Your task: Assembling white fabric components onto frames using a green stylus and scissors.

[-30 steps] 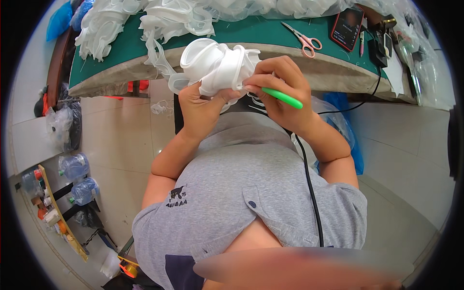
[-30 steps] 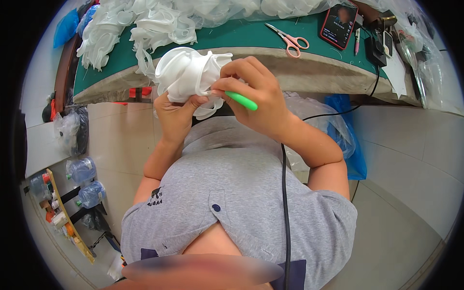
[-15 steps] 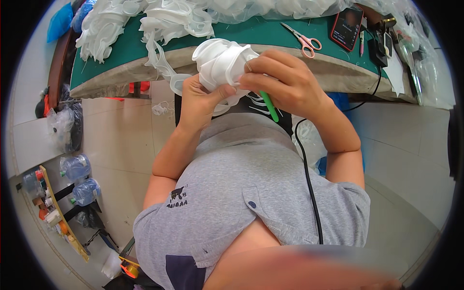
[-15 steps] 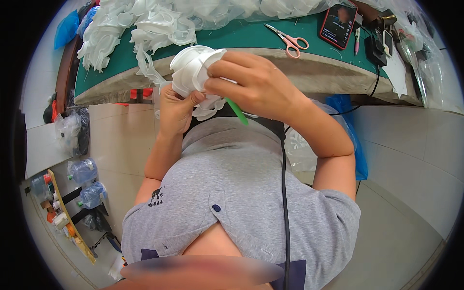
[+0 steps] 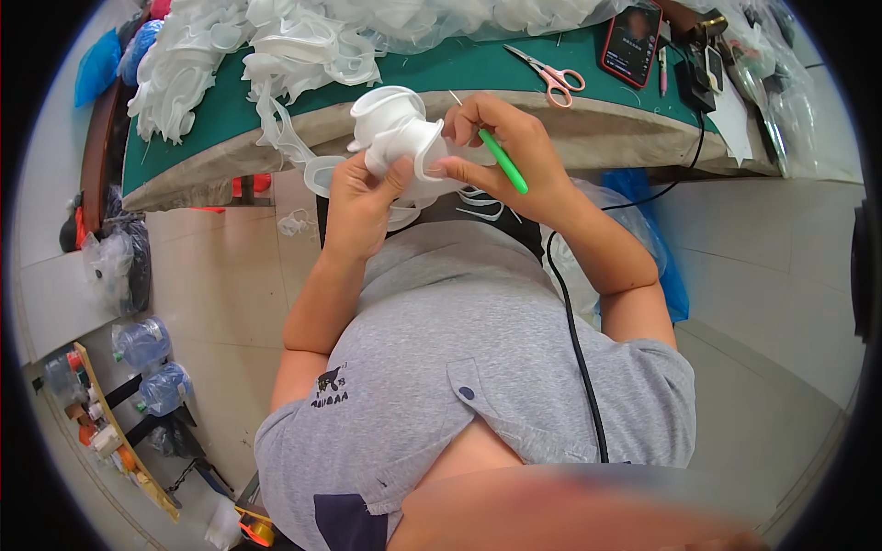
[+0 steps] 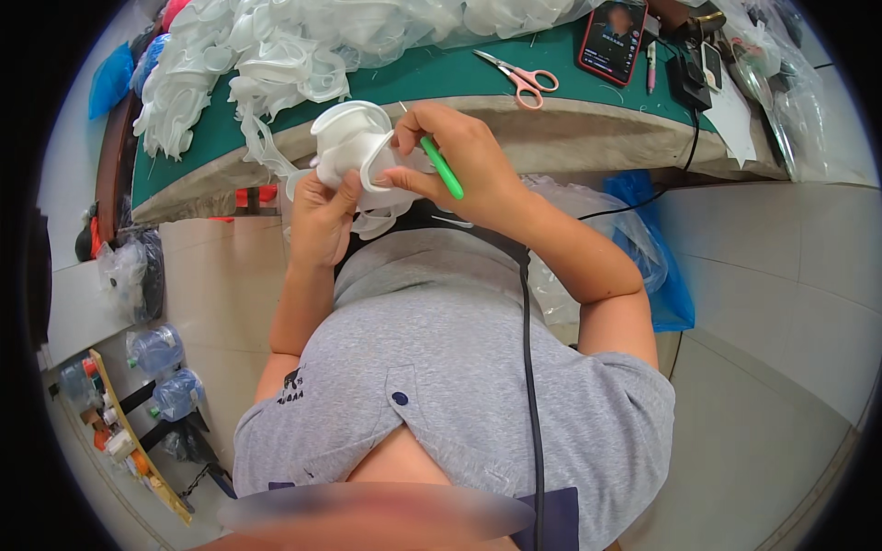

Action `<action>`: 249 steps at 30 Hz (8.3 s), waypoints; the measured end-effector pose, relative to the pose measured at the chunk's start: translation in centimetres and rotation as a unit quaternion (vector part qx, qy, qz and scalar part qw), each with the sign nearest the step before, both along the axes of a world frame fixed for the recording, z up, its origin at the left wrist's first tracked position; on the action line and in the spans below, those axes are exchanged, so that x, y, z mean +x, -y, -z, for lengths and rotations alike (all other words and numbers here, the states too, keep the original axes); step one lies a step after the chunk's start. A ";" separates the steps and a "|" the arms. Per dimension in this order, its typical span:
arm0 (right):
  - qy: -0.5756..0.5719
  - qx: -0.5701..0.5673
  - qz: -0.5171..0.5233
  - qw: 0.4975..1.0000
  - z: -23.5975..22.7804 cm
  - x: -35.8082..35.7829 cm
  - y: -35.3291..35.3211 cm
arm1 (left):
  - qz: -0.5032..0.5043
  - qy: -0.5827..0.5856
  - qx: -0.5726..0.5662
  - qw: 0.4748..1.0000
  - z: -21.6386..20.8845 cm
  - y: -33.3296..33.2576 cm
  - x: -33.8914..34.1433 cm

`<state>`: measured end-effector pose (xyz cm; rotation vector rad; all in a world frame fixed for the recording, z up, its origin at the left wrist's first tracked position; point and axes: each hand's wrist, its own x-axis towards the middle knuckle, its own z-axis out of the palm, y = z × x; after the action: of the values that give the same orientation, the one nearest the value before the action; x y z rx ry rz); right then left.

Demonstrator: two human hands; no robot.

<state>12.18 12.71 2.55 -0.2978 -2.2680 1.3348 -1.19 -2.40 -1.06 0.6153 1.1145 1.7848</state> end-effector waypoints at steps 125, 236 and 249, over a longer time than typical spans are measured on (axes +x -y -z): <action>0.194 0.277 0.212 0.917 2.7 5.0 -10.3 | -0.262 -0.179 -0.009 0.948 1.0 -1.1 1.8; 0.111 -0.125 -0.012 0.986 0.2 3.2 2.4 | -0.233 -0.075 -0.005 0.970 1.6 -1.7 3.7; 0.031 -0.375 -0.030 0.926 -0.8 0.2 -0.6 | -0.069 -0.097 0.050 0.992 0.3 -1.2 3.2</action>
<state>12.36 13.29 3.30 -0.5256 -1.7179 2.2137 2.05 -1.17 -1.37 0.8028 1.2292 1.9400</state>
